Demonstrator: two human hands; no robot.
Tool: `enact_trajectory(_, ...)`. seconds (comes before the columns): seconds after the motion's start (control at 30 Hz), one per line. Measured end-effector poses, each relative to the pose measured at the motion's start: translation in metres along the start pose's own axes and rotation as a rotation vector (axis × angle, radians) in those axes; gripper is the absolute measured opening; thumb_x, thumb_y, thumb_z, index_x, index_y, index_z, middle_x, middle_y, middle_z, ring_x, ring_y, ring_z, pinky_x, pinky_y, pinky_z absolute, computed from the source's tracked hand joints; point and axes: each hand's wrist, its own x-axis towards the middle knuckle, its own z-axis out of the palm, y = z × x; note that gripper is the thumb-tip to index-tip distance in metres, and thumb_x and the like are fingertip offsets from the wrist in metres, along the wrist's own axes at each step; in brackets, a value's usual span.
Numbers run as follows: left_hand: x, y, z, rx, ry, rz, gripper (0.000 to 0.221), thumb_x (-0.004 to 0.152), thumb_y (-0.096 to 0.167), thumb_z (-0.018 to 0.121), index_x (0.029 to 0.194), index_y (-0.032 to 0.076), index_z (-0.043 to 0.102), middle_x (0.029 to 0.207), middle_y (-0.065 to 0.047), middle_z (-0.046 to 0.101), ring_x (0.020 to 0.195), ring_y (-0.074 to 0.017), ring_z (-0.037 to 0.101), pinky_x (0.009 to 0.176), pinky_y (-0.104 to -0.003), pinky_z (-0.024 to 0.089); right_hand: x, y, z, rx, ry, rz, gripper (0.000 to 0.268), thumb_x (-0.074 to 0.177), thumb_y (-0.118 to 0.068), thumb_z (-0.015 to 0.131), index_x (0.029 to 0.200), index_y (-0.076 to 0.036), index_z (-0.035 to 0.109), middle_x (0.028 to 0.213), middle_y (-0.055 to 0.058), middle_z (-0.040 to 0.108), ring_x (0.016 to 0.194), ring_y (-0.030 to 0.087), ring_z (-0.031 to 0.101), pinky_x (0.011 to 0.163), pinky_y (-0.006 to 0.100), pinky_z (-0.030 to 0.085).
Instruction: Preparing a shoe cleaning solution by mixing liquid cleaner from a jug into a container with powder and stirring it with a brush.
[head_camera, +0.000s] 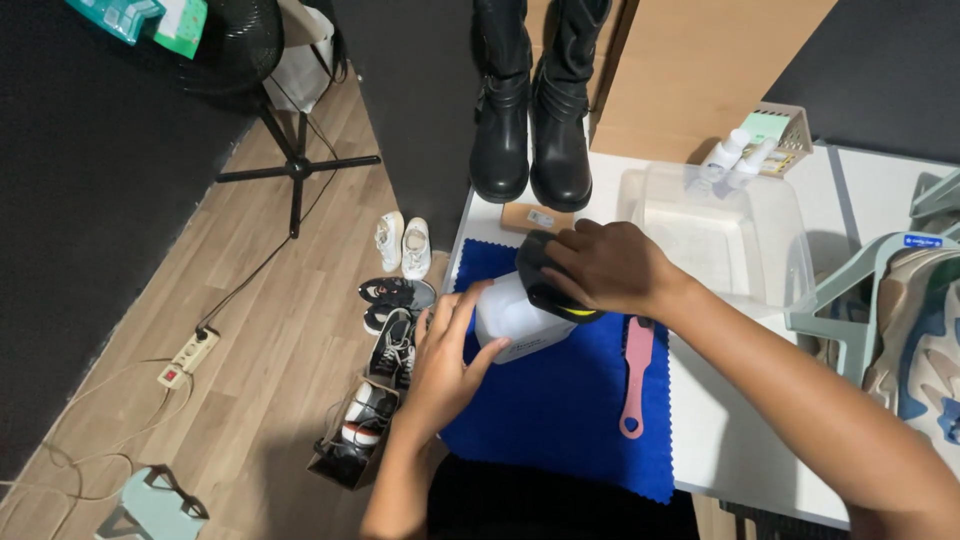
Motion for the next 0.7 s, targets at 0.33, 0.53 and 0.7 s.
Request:
enact_trajectory(0.33,0.002,-0.002,0.004,-0.009,0.022,-0.012,0.069,0.094,0.023,0.072,0.155,0.013,0.043,0.127,-0.015,0.055,0.125,-0.042,0.054,0.114,-0.075,0.014,0.008,-0.031,-0.006,0.152,-0.129,0.438,0.045,0.107,-0.048,0.033,0.107,-0.016,0.064,0.08,0.011,0.075,0.078,0.039,0.076,0.063,0.052,0.059)
enact_trajectory(0.53,-0.002,0.009,0.002,0.002,0.014,-0.029,0.068,0.094,0.02,0.072,0.154,0.009,0.044,0.126,-0.017,0.057,0.124,-0.0435,0.056,0.114,-0.075,0.013,-0.003,-0.004,0.004,0.148,-0.002,0.082,0.04,0.104,-0.048,0.04,0.106,-0.017,0.066,0.09,0.008,0.075,0.088,0.034,0.074,0.067,0.045,0.06)
enact_trajectory(0.7,0.002,0.007,0.001,0.018,0.025,-0.03,0.069,0.094,0.02,0.071,0.155,0.01,0.042,0.13,-0.017,0.056,0.127,-0.0435,0.054,0.115,-0.074,0.014,0.007,-0.02,-0.014,0.215,-0.195,0.349,0.048,0.104,-0.05,0.033,0.111,-0.016,0.066,0.081,0.014,0.075,0.08,0.042,0.075,0.065,0.054,0.058)
